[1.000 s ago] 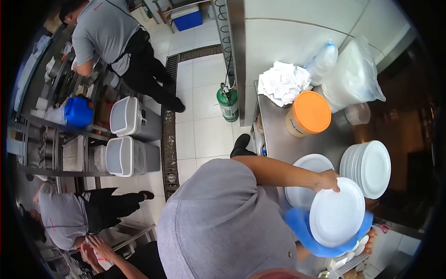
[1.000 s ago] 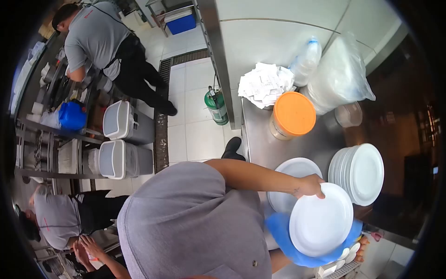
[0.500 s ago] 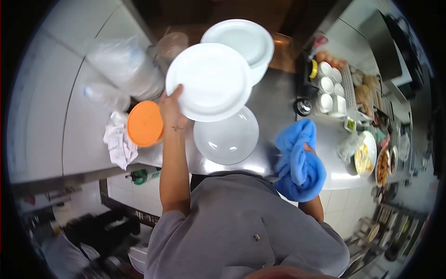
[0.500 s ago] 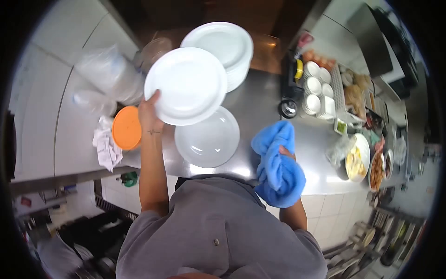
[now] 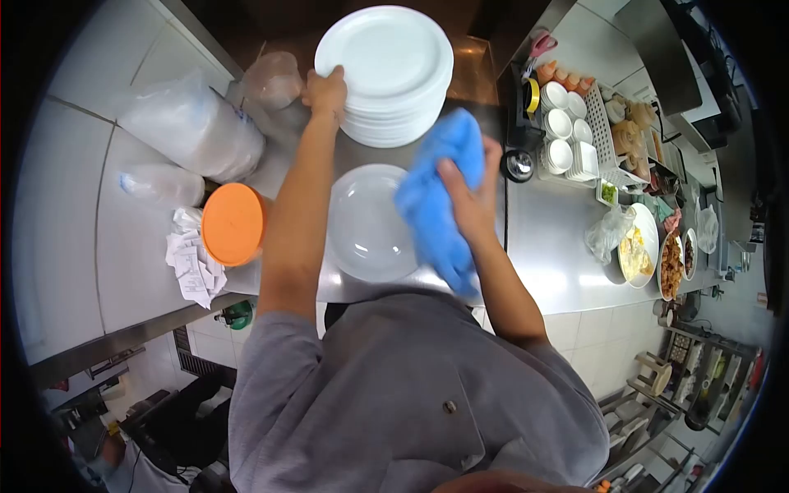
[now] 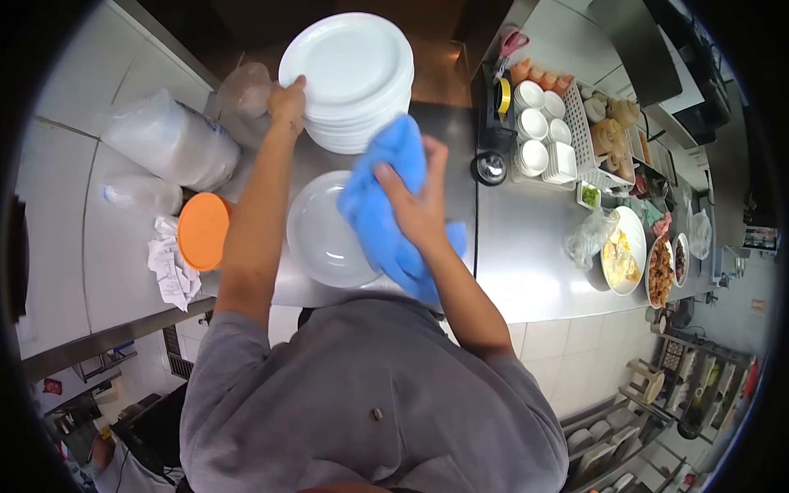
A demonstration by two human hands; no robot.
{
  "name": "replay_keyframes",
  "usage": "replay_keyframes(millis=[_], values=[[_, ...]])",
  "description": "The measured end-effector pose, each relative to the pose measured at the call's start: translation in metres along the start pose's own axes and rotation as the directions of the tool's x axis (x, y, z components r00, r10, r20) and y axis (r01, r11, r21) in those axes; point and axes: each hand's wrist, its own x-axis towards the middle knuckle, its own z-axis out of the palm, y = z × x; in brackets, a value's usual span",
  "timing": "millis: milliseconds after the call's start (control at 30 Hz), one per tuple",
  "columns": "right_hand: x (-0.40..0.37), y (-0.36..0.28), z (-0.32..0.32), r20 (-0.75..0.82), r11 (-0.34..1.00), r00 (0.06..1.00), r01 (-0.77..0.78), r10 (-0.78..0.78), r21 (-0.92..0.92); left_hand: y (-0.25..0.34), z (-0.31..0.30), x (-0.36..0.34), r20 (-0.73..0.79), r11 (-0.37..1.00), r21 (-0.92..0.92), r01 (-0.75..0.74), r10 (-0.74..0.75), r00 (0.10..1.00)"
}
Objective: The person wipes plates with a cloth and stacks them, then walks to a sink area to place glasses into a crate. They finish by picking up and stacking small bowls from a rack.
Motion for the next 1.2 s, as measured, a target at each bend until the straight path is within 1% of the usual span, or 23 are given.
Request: replay_keyframes(millis=[67,100,167,200,233,300,367,400,433,500,533,600,667,700,767,800,867,967,1000,1067,1100,1167,1200], values=[[0.013,0.029,0.021,-0.008,0.964,0.995,0.098,-0.103,-0.248,0.002,-0.002,0.003,0.042,1.0,0.026,0.003,-0.004,0.999],[0.005,0.044,0.021,-0.005,0.965,0.998,0.054,-0.057,-0.256,-0.008,-0.005,0.004,0.058,0.999,0.045,0.009,-0.011,0.998],[-0.002,0.076,0.026,0.377,0.684,0.922,0.329,-0.084,-0.651,-0.018,-0.011,0.011,0.105,0.999,-0.015,-0.047,0.048,0.993],[-0.011,0.088,0.026,0.549,0.519,0.817,0.551,-0.177,-0.653,-0.016,-0.017,0.009,0.13,0.991,-0.092,-0.101,0.113,0.985],[-0.018,0.101,0.026,0.562,0.529,0.81,0.554,-0.166,-0.643,-0.019,-0.028,0.004,0.115,0.993,-0.086,-0.087,0.096,0.989],[-0.031,0.109,0.025,0.662,0.367,0.737,0.659,-0.138,-0.657,-0.019,-0.06,-0.046,0.106,0.972,-0.115,-0.206,0.218,0.97],[-0.027,0.107,0.029,0.643,0.387,0.755,0.635,-0.126,-0.669,-0.069,-0.093,-0.09,0.194,0.913,0.029,-0.407,0.394,0.898],[-0.029,0.109,0.03,0.612,0.404,0.781,0.602,-0.121,-0.689,-0.103,-0.109,-0.111,0.269,0.811,0.311,-0.496,0.425,0.864],[-0.033,0.112,0.036,0.604,0.405,0.789,0.592,-0.114,-0.697,-0.12,-0.125,-0.133,0.401,0.748,0.462,-0.477,0.304,0.864],[-0.045,0.114,0.045,0.747,0.522,0.657,0.675,-0.103,-0.521,-0.15,-0.123,-0.164,0.21,0.825,0.346,-0.447,0.396,0.894],[-0.055,0.111,0.038,0.74,0.512,0.666,0.671,-0.097,-0.537,-0.148,-0.124,-0.168,0.223,0.827,0.332,-0.453,0.398,0.89],[-0.078,0.096,0.021,0.913,0.599,0.407,0.722,0.037,-0.346,-0.138,-0.124,-0.166,0.259,0.82,0.39,-0.419,0.34,0.904],[-0.073,0.073,-0.029,0.947,0.693,0.279,0.652,0.159,-0.308,-0.141,-0.121,-0.166,0.256,0.777,0.41,-0.477,0.404,0.878],[-0.062,0.071,-0.039,0.946,0.685,0.289,0.66,0.15,-0.31,-0.142,-0.121,-0.165,0.261,0.731,0.439,-0.522,0.452,0.853],[-0.037,0.074,-0.05,0.792,0.443,0.563,0.663,0.237,-0.604,-0.139,-0.122,-0.161,0.296,0.758,0.4,-0.515,0.425,0.855],[-0.029,0.082,-0.039,0.782,0.442,0.579,0.653,0.233,-0.615,-0.139,-0.122,-0.161,0.296,0.792,0.364,-0.49,0.4,0.867],[-0.018,0.102,0.012,0.725,0.369,0.687,0.688,-0.052,-0.625,-0.148,-0.123,-0.161,0.3,0.818,0.332,-0.469,0.381,0.875],[-0.072,0.117,0.05,0.833,0.584,0.538,0.72,-0.13,-0.375,-0.159,-0.124,-0.154,0.263,0.819,0.243,-0.52,0.46,0.848],[-0.078,0.109,0.04,0.823,0.581,0.55,0.72,-0.142,-0.381,-0.155,-0.126,-0.157,0.255,0.815,0.308,-0.491,0.427,0.868],[-0.078,0.091,-0.01,0.961,0.758,0.27,0.615,0.058,-0.219,-0.148,-0.122,-0.167,0.216,0.811,0.347,-0.47,0.419,0.882],[-0.08,0.085,-0.03,0.957,0.763,0.283,0.605,0.062,-0.229,-0.15,-0.126,-0.172,0.232,0.809,0.349,-0.472,0.414,0.88],[-0.073,0.079,-0.063,0.812,0.555,0.561,0.629,0.162,-0.545,-0.148,-0.123,-0.166,0.231,0.578,0.525,-0.625,0.611,0.758],[-0.067,0.085,-0.063,0.785,0.541,0.597,0.612,0.163,-0.577,-0.142,-0.122,-0.169,0.235,0.441,0.638,-0.632,0.67,0.704]])
